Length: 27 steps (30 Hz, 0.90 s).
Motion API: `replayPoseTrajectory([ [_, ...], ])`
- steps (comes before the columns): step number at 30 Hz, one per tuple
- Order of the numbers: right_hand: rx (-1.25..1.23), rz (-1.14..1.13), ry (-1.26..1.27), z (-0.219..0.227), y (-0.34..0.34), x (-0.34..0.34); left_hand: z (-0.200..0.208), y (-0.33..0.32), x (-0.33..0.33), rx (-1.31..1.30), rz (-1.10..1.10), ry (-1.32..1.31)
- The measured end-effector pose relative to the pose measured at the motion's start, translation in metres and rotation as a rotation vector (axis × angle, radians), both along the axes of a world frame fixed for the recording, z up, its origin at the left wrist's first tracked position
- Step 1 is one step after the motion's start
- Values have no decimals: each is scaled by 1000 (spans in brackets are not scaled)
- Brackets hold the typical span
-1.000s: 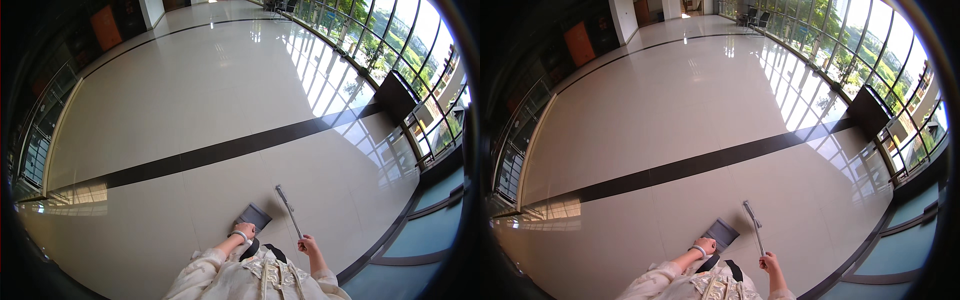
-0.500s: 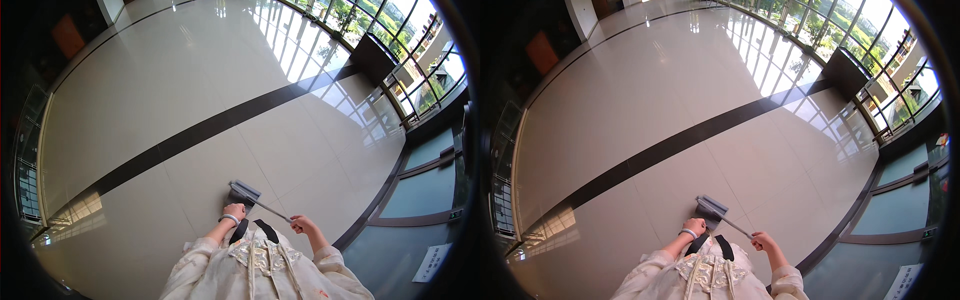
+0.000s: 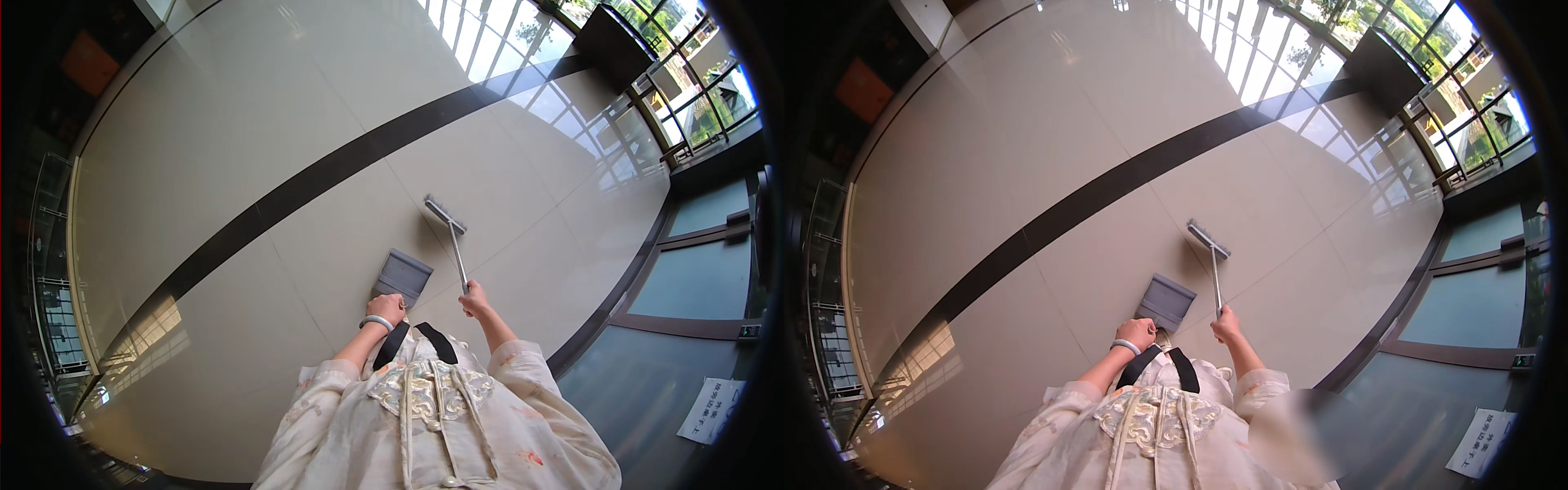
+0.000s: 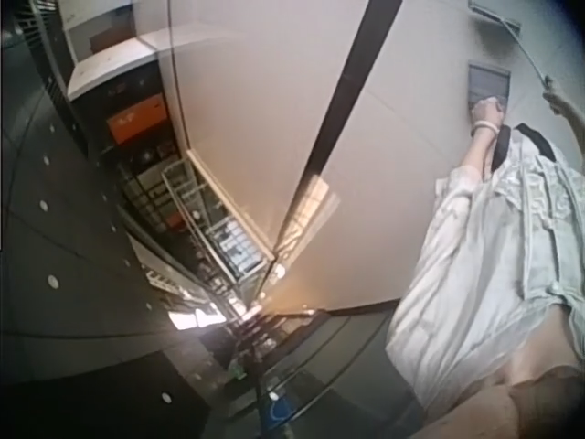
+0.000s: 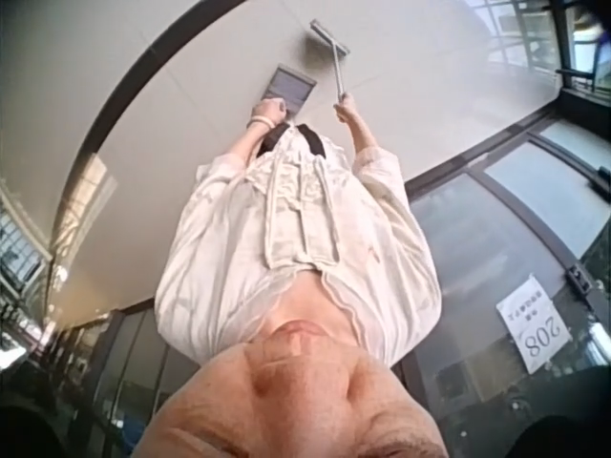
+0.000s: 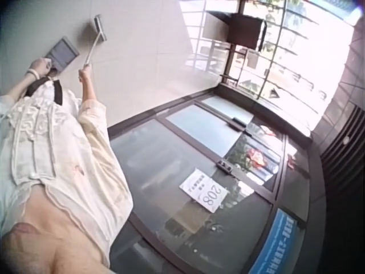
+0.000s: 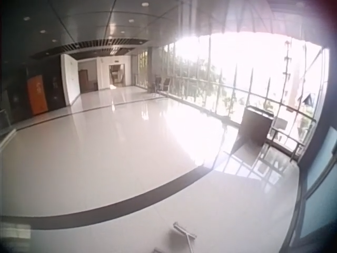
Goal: The person is sweeping the floor with a broom and dustpan.
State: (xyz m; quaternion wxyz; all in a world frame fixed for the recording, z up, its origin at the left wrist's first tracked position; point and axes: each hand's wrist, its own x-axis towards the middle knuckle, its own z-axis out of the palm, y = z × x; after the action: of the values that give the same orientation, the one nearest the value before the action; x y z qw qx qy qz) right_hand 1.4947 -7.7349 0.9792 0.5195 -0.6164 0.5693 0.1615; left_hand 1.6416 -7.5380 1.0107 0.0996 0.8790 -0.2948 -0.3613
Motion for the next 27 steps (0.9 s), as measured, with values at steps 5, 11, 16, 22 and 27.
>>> replayPoseTrajectory([
  [5,191,241,73,48,8,-23,-6,0,-4,-2,12,11],
  [11,573,-212,-44,82,-52,-68,-5,-4,-5,-13,14,0],
  [16,333,-121,-53,70,-77,-46,-4,-15,-6,8,6,10],
  [22,39,145,-17,-10,-45,11,1,-15,-11,35,34,0],
  [27,-298,675,-208,-92,-36,-50,6,-26,-15,94,49,0],
])
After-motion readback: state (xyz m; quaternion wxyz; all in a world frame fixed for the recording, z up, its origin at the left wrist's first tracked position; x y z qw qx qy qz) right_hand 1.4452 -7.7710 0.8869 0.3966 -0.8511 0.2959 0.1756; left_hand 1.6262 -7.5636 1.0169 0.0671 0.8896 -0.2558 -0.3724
